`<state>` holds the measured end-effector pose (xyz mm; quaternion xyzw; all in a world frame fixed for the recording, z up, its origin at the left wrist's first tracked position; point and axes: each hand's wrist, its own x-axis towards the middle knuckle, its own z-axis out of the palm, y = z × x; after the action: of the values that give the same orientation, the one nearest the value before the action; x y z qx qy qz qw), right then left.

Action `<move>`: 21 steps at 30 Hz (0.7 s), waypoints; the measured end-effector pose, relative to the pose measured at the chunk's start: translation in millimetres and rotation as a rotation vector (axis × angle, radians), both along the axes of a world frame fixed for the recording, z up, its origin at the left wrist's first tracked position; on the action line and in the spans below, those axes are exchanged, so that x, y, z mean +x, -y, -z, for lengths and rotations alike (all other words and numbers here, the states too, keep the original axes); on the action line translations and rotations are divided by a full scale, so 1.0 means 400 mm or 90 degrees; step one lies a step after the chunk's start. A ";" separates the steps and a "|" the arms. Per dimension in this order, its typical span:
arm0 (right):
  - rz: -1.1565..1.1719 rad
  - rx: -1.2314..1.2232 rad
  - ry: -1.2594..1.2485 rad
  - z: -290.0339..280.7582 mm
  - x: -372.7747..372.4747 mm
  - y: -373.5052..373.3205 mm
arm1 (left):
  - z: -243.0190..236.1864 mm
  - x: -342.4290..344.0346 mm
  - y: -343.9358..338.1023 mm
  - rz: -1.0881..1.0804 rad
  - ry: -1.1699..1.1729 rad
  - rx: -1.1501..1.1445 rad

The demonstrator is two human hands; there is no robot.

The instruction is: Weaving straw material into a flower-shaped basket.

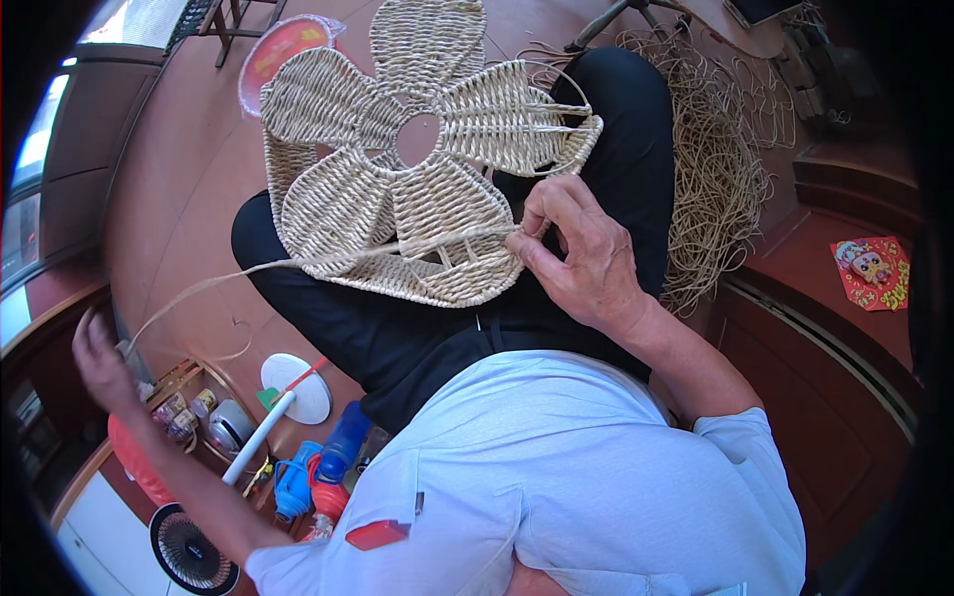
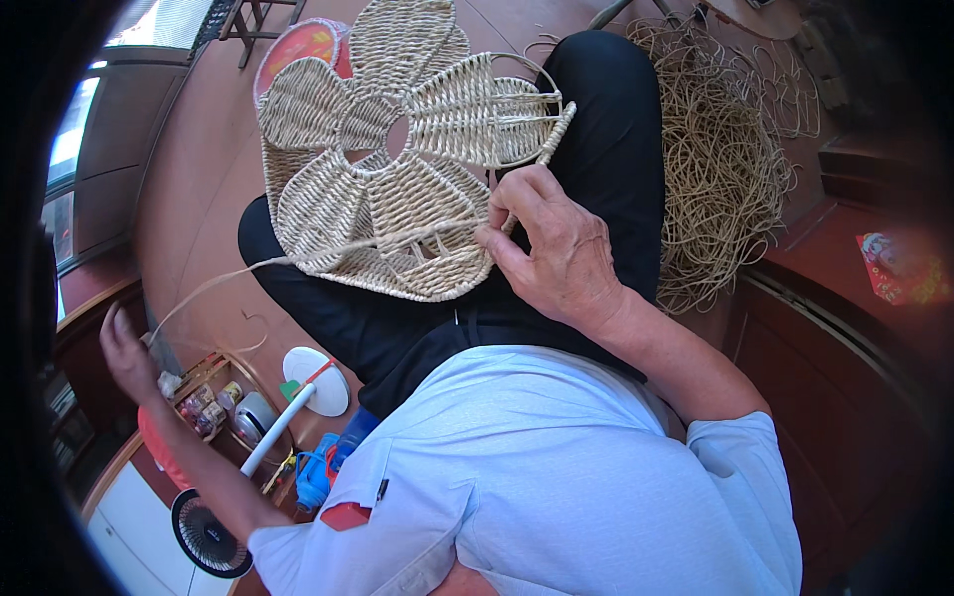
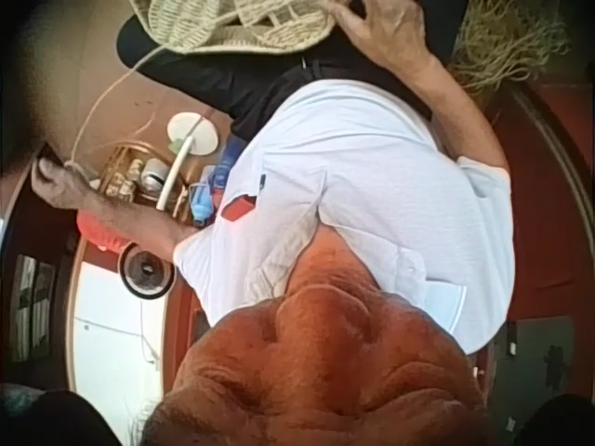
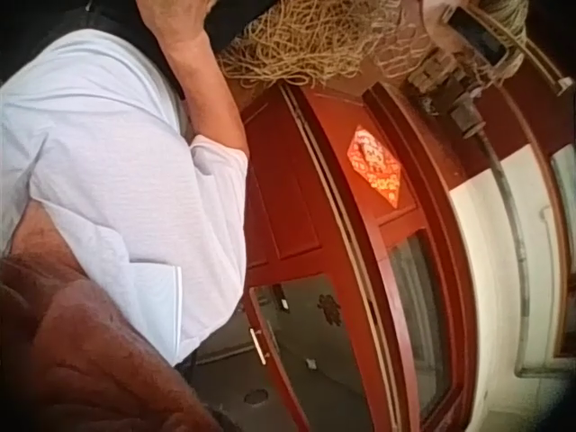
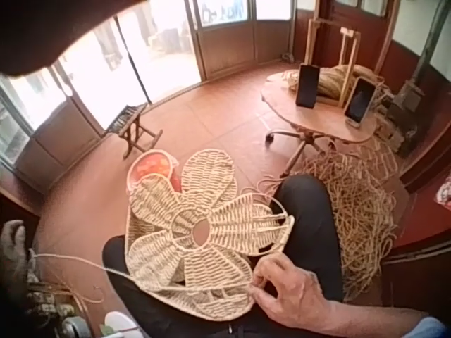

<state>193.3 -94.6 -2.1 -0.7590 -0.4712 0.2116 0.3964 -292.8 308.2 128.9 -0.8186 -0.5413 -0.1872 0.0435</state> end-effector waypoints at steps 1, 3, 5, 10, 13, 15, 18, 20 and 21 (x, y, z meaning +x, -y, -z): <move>0.007 0.009 0.013 -0.001 -0.005 0.004 | 0.049 0.217 0.156 0.134 0.091 -0.124; -0.006 0.016 0.010 -0.004 -0.009 -0.001 | 0.124 0.458 0.419 0.282 0.166 -0.261; -0.018 0.020 0.005 -0.004 -0.003 -0.006 | 0.182 0.599 0.548 0.468 0.094 -0.212; 0.001 0.040 -0.009 0.004 -0.006 0.004 | 0.303 0.690 0.601 0.517 0.077 -0.133; 0.002 0.082 0.031 0.015 -0.008 0.006 | 0.289 0.699 0.581 0.537 0.158 -0.292; -0.013 0.084 0.052 0.023 -0.011 0.009 | 0.256 0.739 0.552 0.552 0.174 -0.279; -0.035 0.076 0.080 0.011 -0.010 0.006 | 0.243 0.808 0.494 0.574 0.209 -0.270; -0.038 0.066 0.086 0.002 -0.017 0.004 | 0.244 0.864 0.469 0.636 0.192 -0.189; -0.034 0.048 0.083 -0.001 -0.021 0.005 | 0.241 0.878 0.473 0.635 0.192 -0.189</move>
<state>185.0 -96.5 -1.7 -0.7430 -0.5237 0.1540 0.3872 58.2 118.9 32.6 -0.9375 -0.1076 -0.2225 -0.2449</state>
